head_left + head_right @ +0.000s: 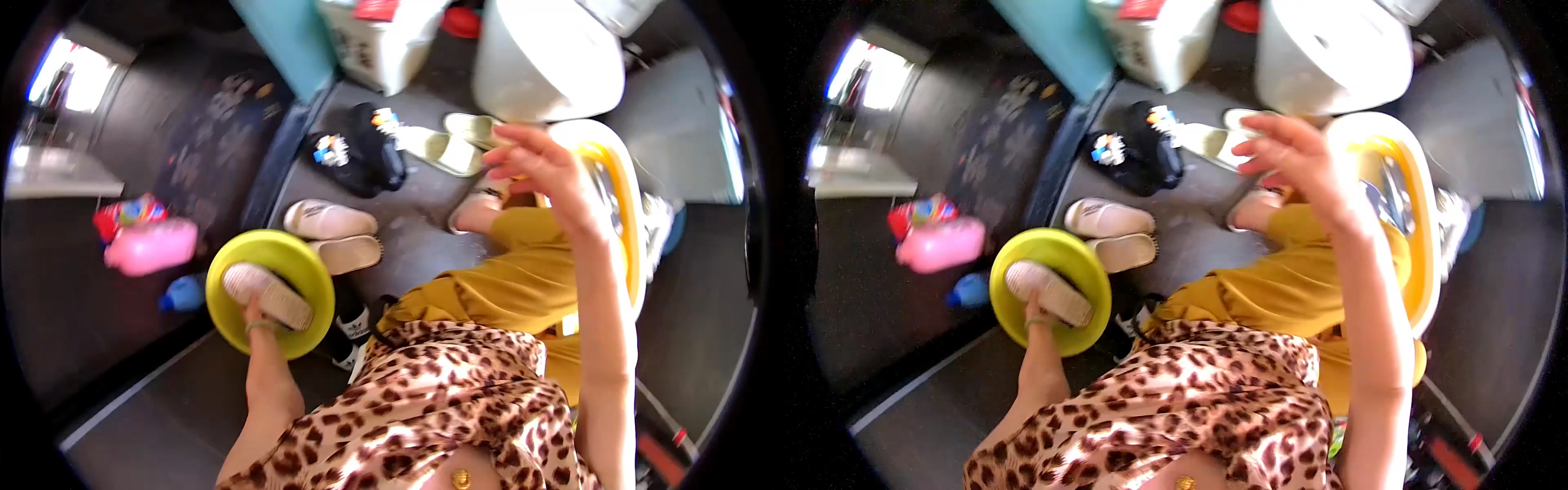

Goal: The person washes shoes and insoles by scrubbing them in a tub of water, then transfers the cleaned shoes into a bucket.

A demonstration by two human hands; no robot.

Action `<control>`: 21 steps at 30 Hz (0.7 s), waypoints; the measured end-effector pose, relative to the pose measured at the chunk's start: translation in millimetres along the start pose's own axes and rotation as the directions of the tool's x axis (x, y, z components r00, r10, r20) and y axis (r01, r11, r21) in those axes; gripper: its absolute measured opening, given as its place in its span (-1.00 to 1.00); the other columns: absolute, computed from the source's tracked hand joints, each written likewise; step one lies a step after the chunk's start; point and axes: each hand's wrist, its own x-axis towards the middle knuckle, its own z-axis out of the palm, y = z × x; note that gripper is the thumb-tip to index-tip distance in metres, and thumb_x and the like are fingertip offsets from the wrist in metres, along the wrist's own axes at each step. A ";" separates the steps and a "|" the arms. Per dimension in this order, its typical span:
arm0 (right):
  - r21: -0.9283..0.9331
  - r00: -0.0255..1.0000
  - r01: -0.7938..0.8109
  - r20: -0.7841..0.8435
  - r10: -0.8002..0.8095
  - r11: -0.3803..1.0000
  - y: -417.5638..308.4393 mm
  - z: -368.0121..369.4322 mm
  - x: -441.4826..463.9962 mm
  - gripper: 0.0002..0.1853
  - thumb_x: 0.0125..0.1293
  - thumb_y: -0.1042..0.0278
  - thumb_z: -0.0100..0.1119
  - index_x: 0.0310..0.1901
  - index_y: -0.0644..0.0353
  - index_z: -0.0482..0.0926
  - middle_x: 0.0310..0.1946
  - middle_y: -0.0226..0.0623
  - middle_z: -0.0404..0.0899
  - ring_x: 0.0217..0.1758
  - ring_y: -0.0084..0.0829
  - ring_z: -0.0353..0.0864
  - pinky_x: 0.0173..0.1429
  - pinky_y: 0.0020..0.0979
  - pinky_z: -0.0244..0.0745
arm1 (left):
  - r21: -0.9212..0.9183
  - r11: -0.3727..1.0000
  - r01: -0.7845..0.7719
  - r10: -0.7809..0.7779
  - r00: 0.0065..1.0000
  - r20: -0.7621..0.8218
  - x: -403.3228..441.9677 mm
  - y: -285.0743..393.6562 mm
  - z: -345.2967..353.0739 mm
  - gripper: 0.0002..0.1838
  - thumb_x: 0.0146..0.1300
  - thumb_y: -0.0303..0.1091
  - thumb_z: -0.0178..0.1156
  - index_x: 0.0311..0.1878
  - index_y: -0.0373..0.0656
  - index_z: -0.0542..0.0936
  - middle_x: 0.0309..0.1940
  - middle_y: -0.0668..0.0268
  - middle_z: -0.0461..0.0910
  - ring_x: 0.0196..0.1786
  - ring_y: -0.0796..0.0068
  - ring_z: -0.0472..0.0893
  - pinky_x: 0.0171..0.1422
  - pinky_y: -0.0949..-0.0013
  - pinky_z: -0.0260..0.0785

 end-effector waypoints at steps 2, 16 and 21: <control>0.014 0.978 0.059 -0.201 -0.055 0.998 -10.6 -49.5 -38.0 -0.58 0.38 0.21 0.06 0.21 0.19 0.44 -0.10 -0.32 0.65 -0.09 -0.55 0.63 -0.03 -0.54 0.47 | 0.054 0.998 0.030 -0.029 0.999 -0.029 16.6 0.9 8.1 -0.39 0.17 -0.44 0.29 0.29 -0.21 0.33 0.08 0.09 0.51 0.06 0.14 0.55 0.11 0.06 0.47; 0.198 0.335 0.062 -0.928 0.166 0.978 149.6 -208.5 -354.0 -0.66 0.38 0.23 0.09 0.13 0.11 0.52 -0.19 -0.34 0.69 -0.21 -0.57 0.68 -0.17 -0.60 0.54 | 0.337 0.755 -0.562 0.302 0.755 0.583 -89.0 67.6 310.1 -0.50 0.25 -0.47 0.16 0.28 -0.19 0.38 0.06 0.14 0.52 0.11 0.30 0.52 0.21 0.23 0.38; 0.269 0.308 -0.089 -0.908 0.284 0.959 193.8 -217.7 -397.5 -0.67 0.37 0.25 0.06 0.12 0.11 0.52 -0.19 -0.36 0.68 -0.21 -0.58 0.66 -0.19 -0.58 0.51 | 0.053 0.497 -0.866 0.310 0.234 0.921 -258.2 86.0 446.3 -0.53 0.28 -0.48 0.11 0.28 -0.19 0.40 0.06 0.16 0.53 0.12 0.35 0.51 0.25 0.29 0.36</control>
